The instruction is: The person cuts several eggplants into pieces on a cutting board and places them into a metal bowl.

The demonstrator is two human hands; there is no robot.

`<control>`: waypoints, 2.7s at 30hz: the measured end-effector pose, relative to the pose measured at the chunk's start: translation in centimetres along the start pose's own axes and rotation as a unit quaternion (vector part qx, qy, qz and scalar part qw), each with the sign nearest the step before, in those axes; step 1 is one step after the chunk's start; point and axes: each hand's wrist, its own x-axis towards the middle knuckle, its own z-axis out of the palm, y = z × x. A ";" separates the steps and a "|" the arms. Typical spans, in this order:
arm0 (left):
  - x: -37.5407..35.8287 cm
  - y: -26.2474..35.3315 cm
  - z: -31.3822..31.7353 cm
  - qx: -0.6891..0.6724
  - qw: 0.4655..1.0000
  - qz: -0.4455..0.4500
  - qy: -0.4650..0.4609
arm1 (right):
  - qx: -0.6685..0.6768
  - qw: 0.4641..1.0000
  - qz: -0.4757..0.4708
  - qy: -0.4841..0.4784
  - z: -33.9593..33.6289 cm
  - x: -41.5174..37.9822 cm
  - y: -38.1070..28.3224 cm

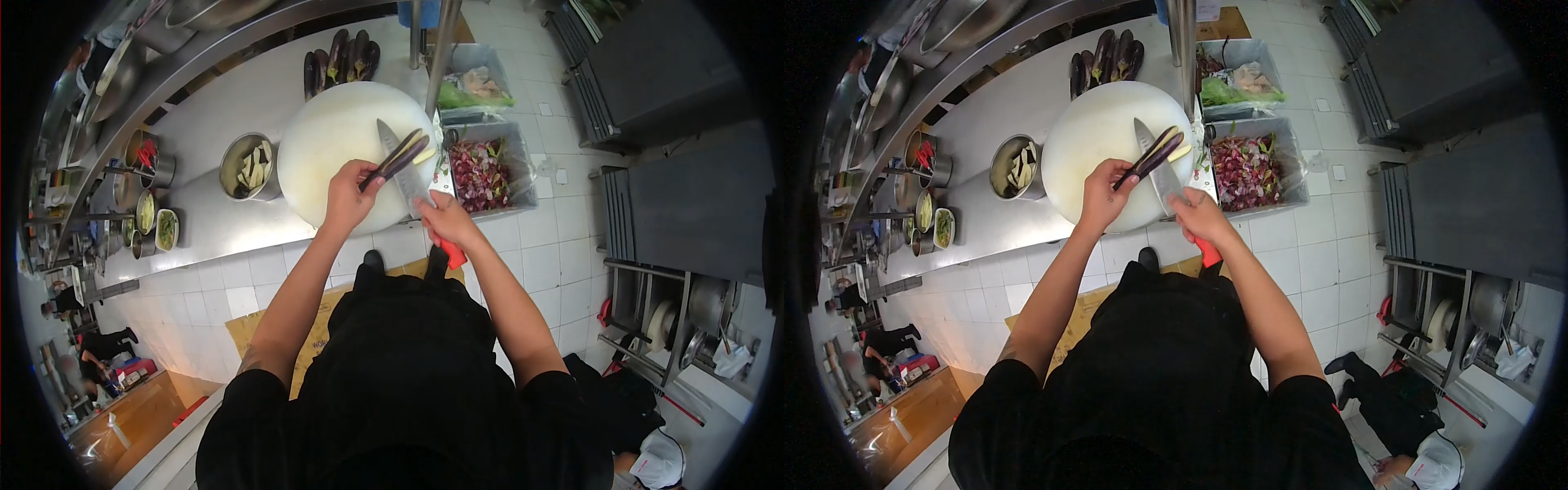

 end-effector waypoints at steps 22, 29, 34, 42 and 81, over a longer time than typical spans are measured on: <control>-2.5 -1.3 -2.5 -0.008 0.995 -0.094 0.011 | -0.035 0.998 0.038 -0.041 2.5 -0.8 -0.1; -3.8 -2.0 -3.9 0.112 0.993 -0.023 0.014 | -0.018 0.997 0.046 -0.066 1.8 -0.4 -0.5; -3.9 -2.5 -3.6 0.097 0.993 -0.053 0.033 | -0.054 0.994 0.058 -0.071 2.6 -1.3 -0.5; -4.0 -3.0 -4.9 0.035 0.992 -0.114 0.045 | -0.123 0.980 0.082 -0.133 0.0 -4.9 -1.3; 0.9 -0.7 -5.1 0.116 0.980 0.134 -0.089 | -0.633 0.748 -0.190 0.068 1.8 -6.3 -6.8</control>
